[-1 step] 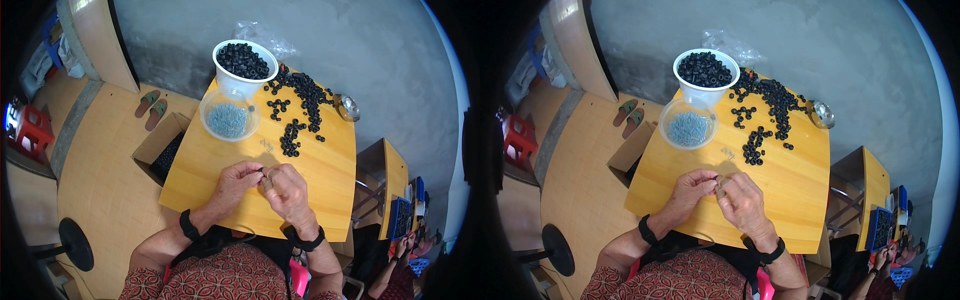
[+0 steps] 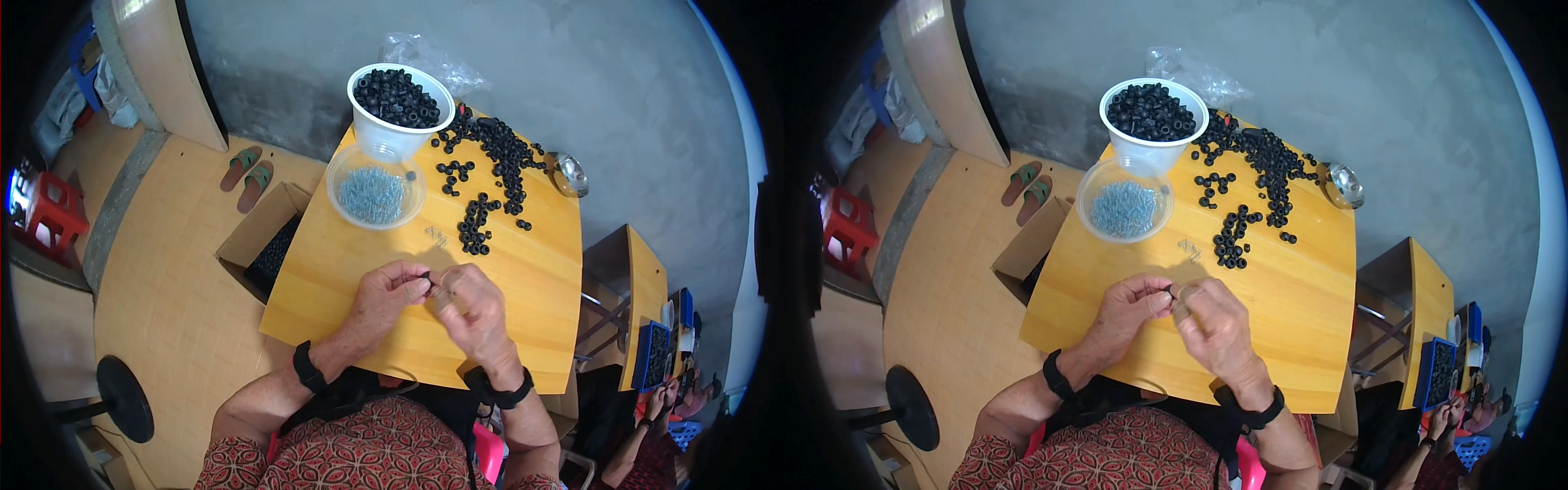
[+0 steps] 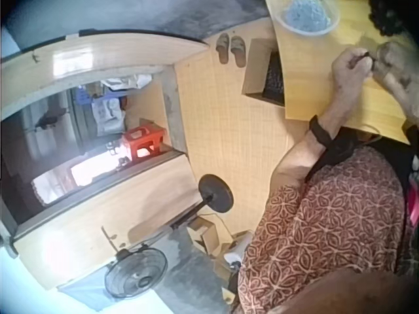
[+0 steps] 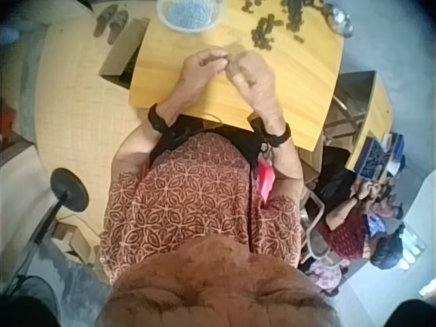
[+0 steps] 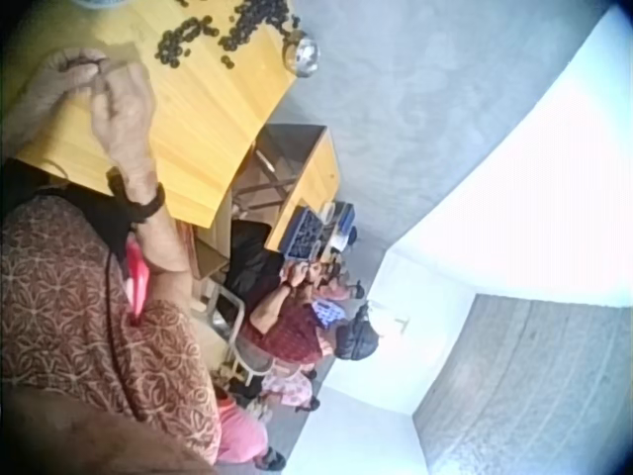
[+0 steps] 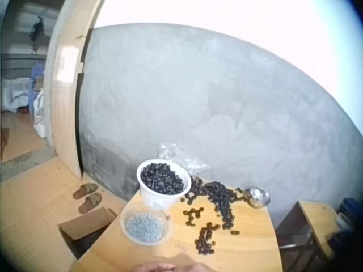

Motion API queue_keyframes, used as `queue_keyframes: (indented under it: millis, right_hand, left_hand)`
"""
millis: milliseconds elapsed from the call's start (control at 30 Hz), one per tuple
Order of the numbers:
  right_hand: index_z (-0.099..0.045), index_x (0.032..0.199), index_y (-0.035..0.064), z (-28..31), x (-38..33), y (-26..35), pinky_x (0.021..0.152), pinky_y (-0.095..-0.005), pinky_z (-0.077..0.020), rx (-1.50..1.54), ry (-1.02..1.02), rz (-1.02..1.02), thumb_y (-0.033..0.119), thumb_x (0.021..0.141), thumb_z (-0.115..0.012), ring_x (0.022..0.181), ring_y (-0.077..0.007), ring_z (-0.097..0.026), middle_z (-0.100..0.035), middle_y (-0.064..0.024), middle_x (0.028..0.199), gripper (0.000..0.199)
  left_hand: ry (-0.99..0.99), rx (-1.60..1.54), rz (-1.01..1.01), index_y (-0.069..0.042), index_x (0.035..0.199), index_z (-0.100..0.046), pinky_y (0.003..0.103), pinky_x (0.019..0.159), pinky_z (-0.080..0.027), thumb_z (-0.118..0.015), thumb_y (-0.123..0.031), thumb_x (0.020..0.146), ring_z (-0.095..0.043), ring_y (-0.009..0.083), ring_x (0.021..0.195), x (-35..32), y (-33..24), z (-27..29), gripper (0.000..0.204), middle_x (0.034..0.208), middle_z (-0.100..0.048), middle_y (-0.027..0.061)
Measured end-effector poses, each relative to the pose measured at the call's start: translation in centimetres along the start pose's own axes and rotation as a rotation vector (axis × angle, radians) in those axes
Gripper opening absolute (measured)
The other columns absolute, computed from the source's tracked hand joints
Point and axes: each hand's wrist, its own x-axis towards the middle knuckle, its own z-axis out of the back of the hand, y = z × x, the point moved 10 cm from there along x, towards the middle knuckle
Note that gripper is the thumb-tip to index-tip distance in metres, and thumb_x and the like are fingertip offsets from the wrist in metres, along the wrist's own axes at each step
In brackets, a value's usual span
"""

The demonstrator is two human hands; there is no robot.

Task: The person is manually inserting small metal pins into black plastic circular components.

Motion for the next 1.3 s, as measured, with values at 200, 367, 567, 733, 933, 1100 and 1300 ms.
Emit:
queue_keyframes:
  millis: [200,367,567,733,933,1100,1300]
  right_hand:
    - [-0.063,0.089,0.0010,-0.4,-1.5,-6.9,0.065,-0.0391,-0.0514,0.071,0.063,-0.466,0.004,0.078,-0.069,0.074,-0.0310,-0.061,-0.060,-0.0134,0.083,0.012]
    - [-0.062,0.094,0.0031,-2.1,-1.8,-5.3,0.066,-0.0409,-0.0523,-0.270,0.118,-0.154,0.005,0.077,-0.069,0.078,-0.0329,-0.062,-0.061,-0.0140,0.087,0.018]
    - [-0.061,0.091,-0.0013,-0.1,-1.4,-4.3,0.063,-0.0343,-0.0511,0.079,0.058,-0.308,-0.003,0.077,-0.066,0.072,-0.0259,-0.062,-0.060,-0.0129,0.082,0.014]
    - [-0.060,0.088,0.0014,1.3,-0.5,-2.2,0.064,-0.0386,-0.0516,0.037,0.006,-0.209,-0.003,0.075,-0.068,0.072,-0.0328,-0.061,-0.060,-0.0134,0.083,0.016]
    - [-0.060,0.088,0.0005,2.7,-0.3,-0.7,0.065,-0.0372,-0.0517,-0.075,-0.085,-0.094,-0.002,0.076,-0.070,0.075,-0.0308,-0.062,-0.061,-0.0133,0.084,0.016]
    - [-0.066,0.091,-0.0018,3.3,-1.2,-3.3,0.068,-0.0326,-0.0522,0.170,-0.120,-0.269,-0.001,0.078,-0.072,0.079,-0.0255,-0.064,-0.064,-0.0135,0.088,0.014]
    - [-0.067,0.089,-0.0025,3.8,-1.4,-2.8,0.068,-0.0326,-0.0523,0.143,-0.185,-0.204,-0.002,0.077,-0.072,0.079,-0.0254,-0.065,-0.065,-0.0140,0.086,0.014]
  left_hand:
    - [-0.069,-0.083,0.017,-0.001,0.114,-0.059,0.027,0.086,-0.053,-0.060,-0.008,0.094,-0.066,0.0170,0.096,0.6,-1.1,0.3,0.021,0.104,-0.066,0.0098]
    - [-0.120,-0.048,0.022,-0.001,0.115,-0.059,0.026,0.085,-0.053,-0.060,-0.008,0.094,-0.066,0.0166,0.096,0.4,-1.0,0.4,0.021,0.105,-0.066,0.0096]
    - [-0.124,-0.029,0.010,-0.003,0.114,-0.061,0.024,0.084,-0.053,-0.062,-0.010,0.094,-0.064,0.0125,0.095,0.6,-0.6,0.2,0.021,0.103,-0.066,0.0048]
    - [-0.076,-0.034,-0.004,-0.004,0.114,-0.062,0.024,0.083,-0.052,-0.063,-0.010,0.093,-0.062,0.0095,0.091,0.9,-1.1,-1.6,0.022,0.101,-0.065,0.0023]
    - [-0.019,-0.043,-0.073,-0.005,0.113,-0.062,0.025,0.083,-0.052,-0.064,-0.008,0.091,-0.061,0.0082,0.090,1.2,-1.9,-2.9,0.022,0.099,-0.065,0.0010]
    - [-0.040,-0.157,0.030,-0.006,0.111,-0.062,0.024,0.083,-0.052,-0.066,-0.008,0.090,-0.060,0.0078,0.089,1.4,-1.6,-3.4,0.021,0.098,-0.064,-0.0001]
    - [-0.082,-0.175,0.094,-0.008,0.110,-0.063,0.023,0.082,-0.052,-0.065,-0.008,0.091,-0.061,0.0079,0.089,1.3,-0.8,-3.5,0.020,0.100,-0.063,-0.0009]
